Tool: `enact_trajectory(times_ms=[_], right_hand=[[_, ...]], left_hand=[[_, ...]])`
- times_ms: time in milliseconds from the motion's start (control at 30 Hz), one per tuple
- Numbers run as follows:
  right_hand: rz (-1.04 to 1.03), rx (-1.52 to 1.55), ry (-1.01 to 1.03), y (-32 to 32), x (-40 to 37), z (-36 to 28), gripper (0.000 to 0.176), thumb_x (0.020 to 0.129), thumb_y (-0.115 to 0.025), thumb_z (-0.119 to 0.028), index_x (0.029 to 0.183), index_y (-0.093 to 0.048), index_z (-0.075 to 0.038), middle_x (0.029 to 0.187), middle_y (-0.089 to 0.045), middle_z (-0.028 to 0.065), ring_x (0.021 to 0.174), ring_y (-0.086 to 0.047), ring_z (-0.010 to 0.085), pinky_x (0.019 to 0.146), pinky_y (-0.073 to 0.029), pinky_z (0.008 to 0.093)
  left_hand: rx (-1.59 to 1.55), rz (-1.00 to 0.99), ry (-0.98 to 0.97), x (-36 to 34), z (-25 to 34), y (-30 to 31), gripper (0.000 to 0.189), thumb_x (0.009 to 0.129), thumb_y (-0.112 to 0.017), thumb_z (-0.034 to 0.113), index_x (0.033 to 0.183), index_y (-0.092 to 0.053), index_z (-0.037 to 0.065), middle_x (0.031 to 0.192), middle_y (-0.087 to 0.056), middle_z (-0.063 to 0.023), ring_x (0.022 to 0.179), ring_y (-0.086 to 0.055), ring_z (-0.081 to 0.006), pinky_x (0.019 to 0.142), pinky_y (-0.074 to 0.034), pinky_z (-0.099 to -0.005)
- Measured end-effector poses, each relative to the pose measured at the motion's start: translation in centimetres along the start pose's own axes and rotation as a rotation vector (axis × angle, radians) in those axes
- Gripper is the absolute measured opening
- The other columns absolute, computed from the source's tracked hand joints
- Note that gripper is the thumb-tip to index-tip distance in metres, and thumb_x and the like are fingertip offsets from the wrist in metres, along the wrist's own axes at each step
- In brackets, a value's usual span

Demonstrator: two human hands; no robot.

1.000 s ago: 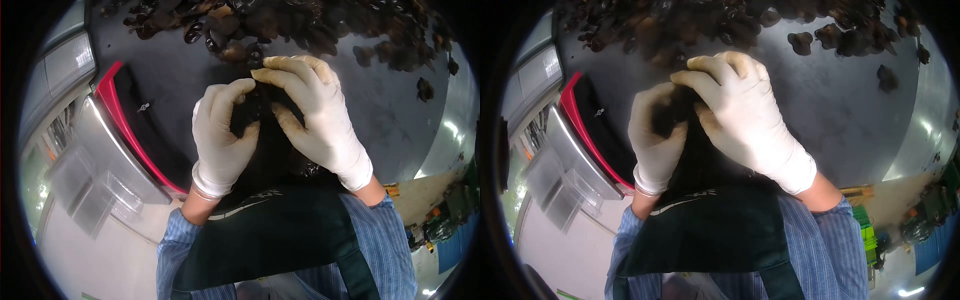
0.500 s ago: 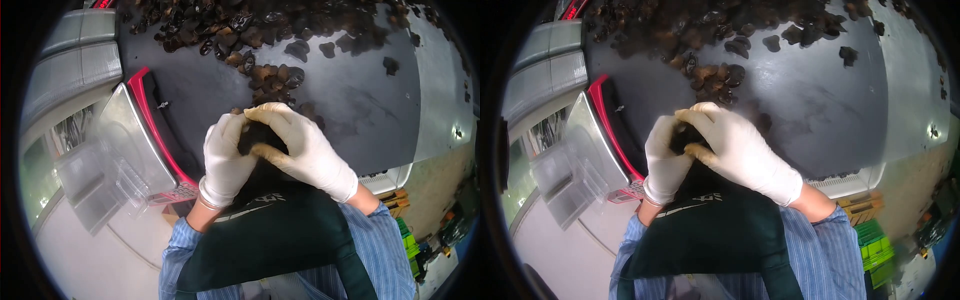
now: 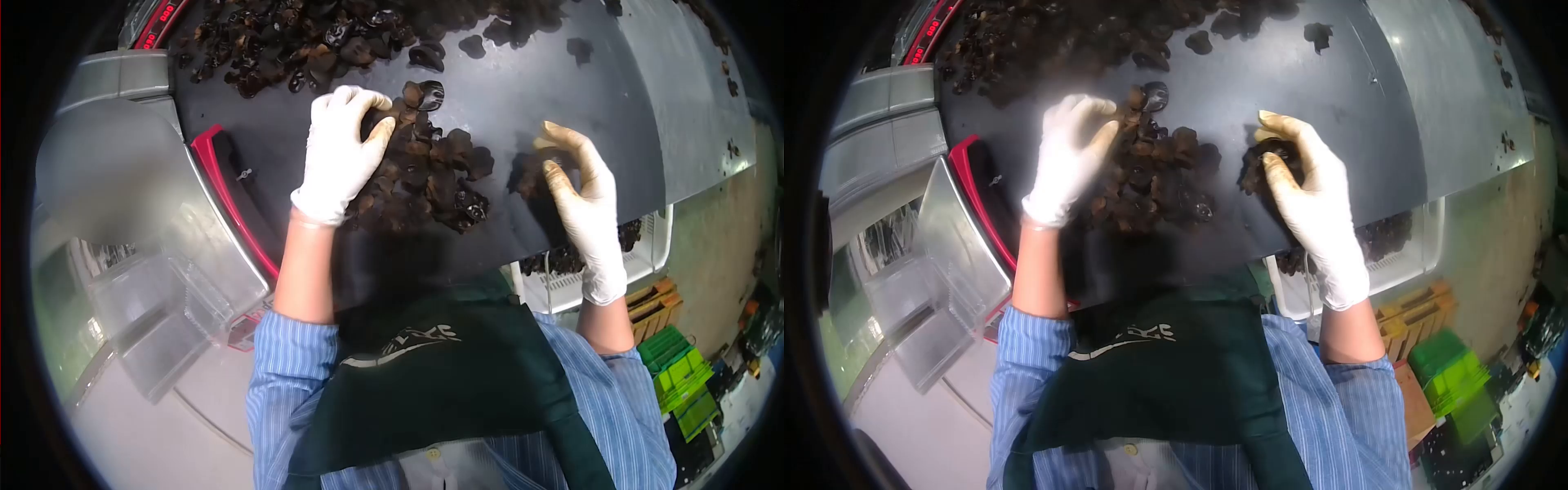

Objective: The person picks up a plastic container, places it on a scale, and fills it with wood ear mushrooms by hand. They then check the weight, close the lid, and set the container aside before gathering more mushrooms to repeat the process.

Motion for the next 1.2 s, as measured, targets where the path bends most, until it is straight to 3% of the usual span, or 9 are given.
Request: enact_trajectory(times_ms=[133,300,467,600,733,833,1000,1100,1200], right_hand=[[-0.046,-0.36,0.324,-2.6,-0.5,1.7,0.065,0.067,-0.077,-0.02,0.125,-0.052,-0.002,0.126,-0.055,0.017,0.118,-0.05,0.0326,0.102,-0.038,0.0406],[-0.179,-0.408,0.445,-5.2,-1.9,1.2,0.092,0.057,-0.084,-0.031,0.135,-0.043,-0.005,0.142,-0.038,0.0166,0.13,-0.033,0.0376,0.108,-0.027,0.0454],[-0.164,-0.641,0.532,-5.8,-2.7,-0.5,0.066,0.055,-0.084,-0.031,0.117,-0.063,-0.028,0.142,-0.041,0.0094,0.131,-0.029,0.0399,0.107,-0.019,0.0585],[-0.321,-0.794,0.63,-8.9,-2.6,-2.1,0.039,0.062,-0.079,-0.026,0.098,-0.068,-0.023,0.136,-0.047,-0.0012,0.132,-0.029,0.0392,0.104,-0.017,0.0672],[-0.406,-0.848,0.643,-10.2,-1.4,-1.8,0.033,0.062,-0.079,-0.025,0.093,-0.069,-0.024,0.139,-0.047,-0.001,0.136,-0.022,0.0402,0.109,-0.008,0.0627],[-0.361,-0.811,0.648,-9.5,-1.0,-2.5,0.032,0.062,-0.079,-0.021,0.092,-0.067,-0.019,0.133,-0.049,0.0008,0.13,-0.031,0.0408,0.105,-0.015,0.0669],[-0.217,-0.579,0.62,-7.3,-1.0,-3.5,0.037,0.062,-0.08,-0.019,0.096,-0.065,-0.019,0.126,-0.055,0.0014,0.128,-0.034,0.0376,0.107,-0.02,0.0574],[-0.076,-0.372,0.599,-4.0,-0.4,-3.6,0.036,0.066,-0.077,-0.015,0.099,-0.064,-0.009,0.112,-0.063,0.0087,0.115,-0.05,0.0341,0.102,-0.036,0.0451],[0.139,-0.418,0.573,1.0,-1.2,-2.2,0.03,0.073,-0.075,-0.013,0.1,-0.064,-0.004,0.106,-0.065,0.0102,0.107,-0.057,0.0299,0.095,-0.044,0.0403]], left_hand=[[-0.206,-0.08,0.056,-2.7,0.4,1.8,0.01,0.077,-0.067,0.007,0.087,-0.065,0.007,0.096,-0.061,-0.0081,0.089,-0.056,-0.0281,0.083,-0.044,-0.035],[-0.292,0.121,0.279,-7.9,0.5,3.7,0.036,0.074,-0.071,0.005,0.109,-0.062,0.005,0.124,-0.05,-0.0146,0.117,-0.05,-0.0287,0.101,-0.039,-0.037],[-0.143,0.035,0.236,-11.8,1.8,2.9,0.066,0.064,-0.08,0.008,0.123,-0.052,0.01,0.133,-0.037,-0.0184,0.123,-0.041,-0.0349,0.103,-0.037,-0.0404],[-0.179,0.079,0.233,-12.5,2.4,2.4,0.071,0.06,-0.081,0.008,0.125,-0.05,0.008,0.132,-0.037,-0.0198,0.121,-0.04,-0.0346,0.102,-0.037,-0.0408],[-0.09,0.119,0.205,-12.6,2.7,2.1,0.058,0.058,-0.082,0.019,0.112,-0.061,0.011,0.117,-0.046,-0.0131,0.111,-0.043,-0.0326,0.094,-0.038,-0.0418],[0.077,0.104,0.14,-11.9,3.4,1.6,0.053,0.06,-0.081,0.02,0.108,-0.062,0.013,0.114,-0.047,-0.0096,0.108,-0.044,-0.031,0.092,-0.038,-0.0414],[-0.061,0.222,0.106,-11.8,3.1,2.7,0.036,0.058,-0.08,0.006,0.092,-0.067,0.009,0.101,-0.054,-0.0067,0.101,-0.049,-0.0278,0.09,-0.039,-0.0383],[-0.123,0.309,0.137,-11.9,2.1,3.3,0.04,0.062,-0.08,0.008,0.098,-0.065,0.01,0.099,-0.054,-0.0064,0.099,-0.049,-0.0282,0.089,-0.04,-0.0394],[-0.009,0.142,0.163,-10.7,2.9,3.1,0.057,0.062,-0.084,0.017,0.114,-0.06,0.01,0.12,-0.048,-0.0145,0.114,-0.044,-0.0329,0.097,-0.037,-0.0421]])
Point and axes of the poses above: each hand's wrist, its own x-axis towards the middle knuckle, its own y-axis out of the back of the hand, z = x × y, the point moved 4 cm from there along x, towards the middle knuckle
